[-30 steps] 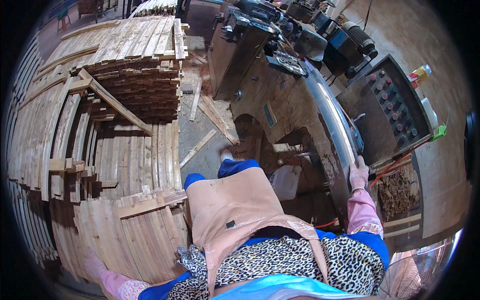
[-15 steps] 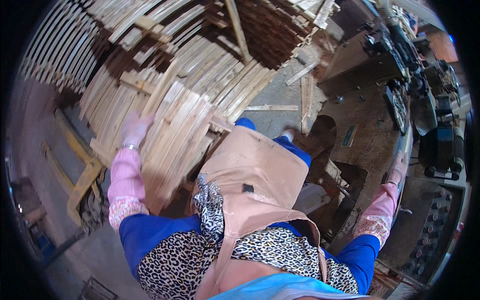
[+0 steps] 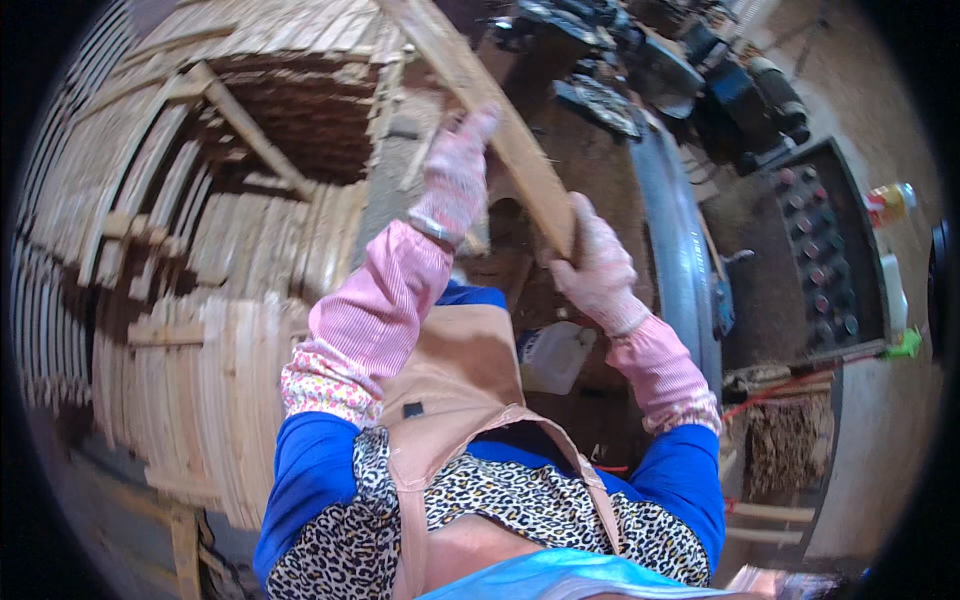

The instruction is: The person processes wooden slats using an industrial woodworking machine. The person picks up wooden slats from a large stack, feeds them into the machine one by one, and gathers the processed pieces.

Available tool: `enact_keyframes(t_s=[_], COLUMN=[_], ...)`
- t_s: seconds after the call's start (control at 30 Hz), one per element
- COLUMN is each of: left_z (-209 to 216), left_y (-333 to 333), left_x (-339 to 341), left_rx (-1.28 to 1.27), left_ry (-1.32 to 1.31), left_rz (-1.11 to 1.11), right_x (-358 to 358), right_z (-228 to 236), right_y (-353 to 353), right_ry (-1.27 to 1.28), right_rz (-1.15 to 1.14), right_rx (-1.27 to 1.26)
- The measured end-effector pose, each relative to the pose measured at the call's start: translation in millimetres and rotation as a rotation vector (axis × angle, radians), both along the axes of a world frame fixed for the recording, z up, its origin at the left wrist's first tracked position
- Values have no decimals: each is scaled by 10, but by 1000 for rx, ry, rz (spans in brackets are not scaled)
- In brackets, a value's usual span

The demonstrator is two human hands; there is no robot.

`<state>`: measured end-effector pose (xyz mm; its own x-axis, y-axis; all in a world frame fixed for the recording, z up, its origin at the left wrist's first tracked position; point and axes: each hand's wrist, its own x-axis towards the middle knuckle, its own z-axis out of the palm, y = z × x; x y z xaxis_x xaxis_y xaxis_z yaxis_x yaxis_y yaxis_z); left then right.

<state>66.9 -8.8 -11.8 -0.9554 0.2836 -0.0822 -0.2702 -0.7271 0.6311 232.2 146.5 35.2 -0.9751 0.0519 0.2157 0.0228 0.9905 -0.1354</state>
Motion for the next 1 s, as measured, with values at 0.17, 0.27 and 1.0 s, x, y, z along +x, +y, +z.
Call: enact_keyframes(t_s=[0.17, 0.27, 1.0], left_z=[-340, -1153, -2201], left_y=[104, -331, -3014], left_x=[509, 635, 1970], left_rx=[-303, -451, -2476], left_ry=[234, 23, 21], left_rz=[-375, -321, -236], right_x=[1336, 2046, 220], right_z=[230, 115, -453], right_y=[956, 1183, 2722], right_ry=[165, -104, 300], right_rz=[-364, -747, -517], right_rx=[12, 5, 141])
